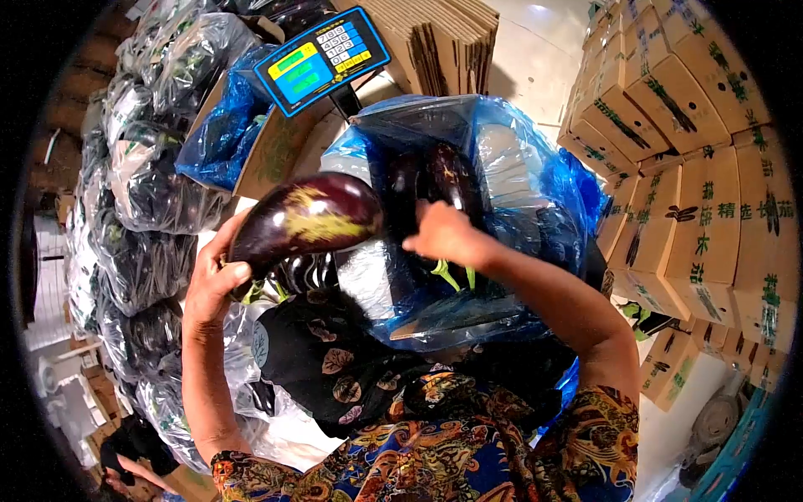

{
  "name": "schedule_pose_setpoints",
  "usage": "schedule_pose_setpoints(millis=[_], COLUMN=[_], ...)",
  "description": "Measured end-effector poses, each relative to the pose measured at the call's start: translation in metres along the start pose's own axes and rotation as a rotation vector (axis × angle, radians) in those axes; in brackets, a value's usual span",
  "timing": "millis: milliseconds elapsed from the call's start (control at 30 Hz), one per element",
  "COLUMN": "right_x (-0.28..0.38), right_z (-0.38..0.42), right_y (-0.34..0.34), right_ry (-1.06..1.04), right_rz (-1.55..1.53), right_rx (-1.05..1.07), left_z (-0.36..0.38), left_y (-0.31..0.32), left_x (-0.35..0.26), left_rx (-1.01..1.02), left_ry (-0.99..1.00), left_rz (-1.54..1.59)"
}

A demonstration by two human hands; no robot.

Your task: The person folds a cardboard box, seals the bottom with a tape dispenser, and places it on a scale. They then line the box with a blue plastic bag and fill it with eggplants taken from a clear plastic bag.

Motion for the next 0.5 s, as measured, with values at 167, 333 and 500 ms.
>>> schedule_pose_setpoints(millis=[167,333,500], right_x=[0.012,0.009,-0.019], right_z=[0.017,0.02,0.066], right_y=[0.037,0.023,-0.064], right_ry=[-0.148,-0.09,-0.146], right_rz=[0.201,-0.13,-1.142], right_rx=[-0.183,-0.204,0.001], left_z=[-0.014,-0.027,-0.042], left_y=[0.019,0.032,0.024], left_x=[-0.01,-0.02,-0.019], left_rx=[0.09,0.137,0.198], left_ry=[-0.088,-0.155,-0.172], left_rz=[-0.153,-0.243,-0.364])
Point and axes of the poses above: each hand's wrist, its own z-axis away from the middle knuckle, its own y-axis out of the palm, x = y × z, the point moved 5 cm from there along -z, towards the middle knuckle, and after that the axes turned 6 degrees about z, right-handed, at the moved point
